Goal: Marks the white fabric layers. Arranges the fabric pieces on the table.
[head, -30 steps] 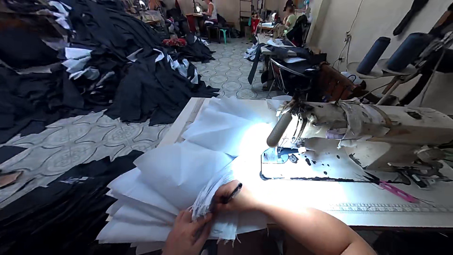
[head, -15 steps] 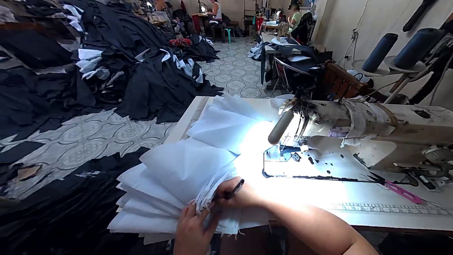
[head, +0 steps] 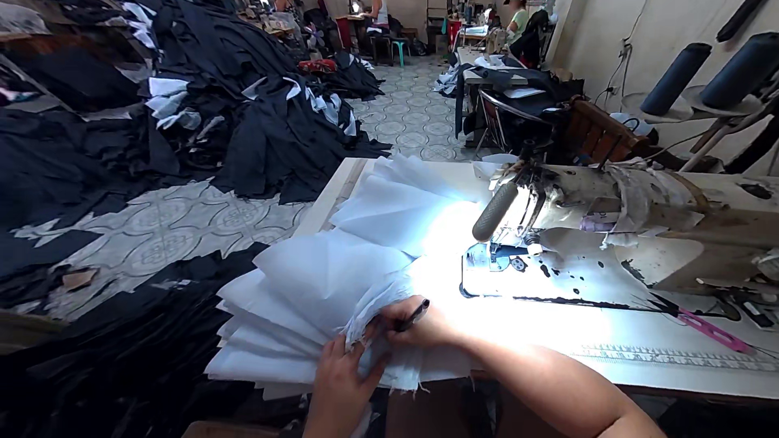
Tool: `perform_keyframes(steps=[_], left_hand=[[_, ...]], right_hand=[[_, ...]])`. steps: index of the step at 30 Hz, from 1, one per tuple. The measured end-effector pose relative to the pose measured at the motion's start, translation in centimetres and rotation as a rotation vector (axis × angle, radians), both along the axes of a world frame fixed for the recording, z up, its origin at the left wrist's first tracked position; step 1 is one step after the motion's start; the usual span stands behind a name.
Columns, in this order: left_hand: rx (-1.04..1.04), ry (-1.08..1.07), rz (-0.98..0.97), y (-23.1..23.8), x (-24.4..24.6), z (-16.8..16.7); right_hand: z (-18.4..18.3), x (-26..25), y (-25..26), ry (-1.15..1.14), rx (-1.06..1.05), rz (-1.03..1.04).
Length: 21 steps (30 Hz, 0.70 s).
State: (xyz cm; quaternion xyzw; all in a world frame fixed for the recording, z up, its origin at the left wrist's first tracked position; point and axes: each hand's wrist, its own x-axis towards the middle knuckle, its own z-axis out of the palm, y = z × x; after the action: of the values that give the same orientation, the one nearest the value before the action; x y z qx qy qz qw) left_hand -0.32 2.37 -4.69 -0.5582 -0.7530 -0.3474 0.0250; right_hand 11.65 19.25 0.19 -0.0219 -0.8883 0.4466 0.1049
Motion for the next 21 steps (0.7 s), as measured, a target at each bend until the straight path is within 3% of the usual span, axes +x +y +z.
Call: perform_keyframes(steps=[6,13,21], left_hand=[[-0.1,-0.099,-0.168,-1.2,-1.2,1.8],[-0.107,-0.145,-0.206,-1.4,-1.6,2.0],[-0.041,-0.201,-0.188,-1.2,-1.7,1.8]], right_hand=[[0.1,-0.2,0.1,-0.021,-0.008,-0.028],[-0.1,-0.3,1.1,0.017,-0.452,-0.176],[-0.1,0.2,1.3,0.095,-0.593,-0.084]])
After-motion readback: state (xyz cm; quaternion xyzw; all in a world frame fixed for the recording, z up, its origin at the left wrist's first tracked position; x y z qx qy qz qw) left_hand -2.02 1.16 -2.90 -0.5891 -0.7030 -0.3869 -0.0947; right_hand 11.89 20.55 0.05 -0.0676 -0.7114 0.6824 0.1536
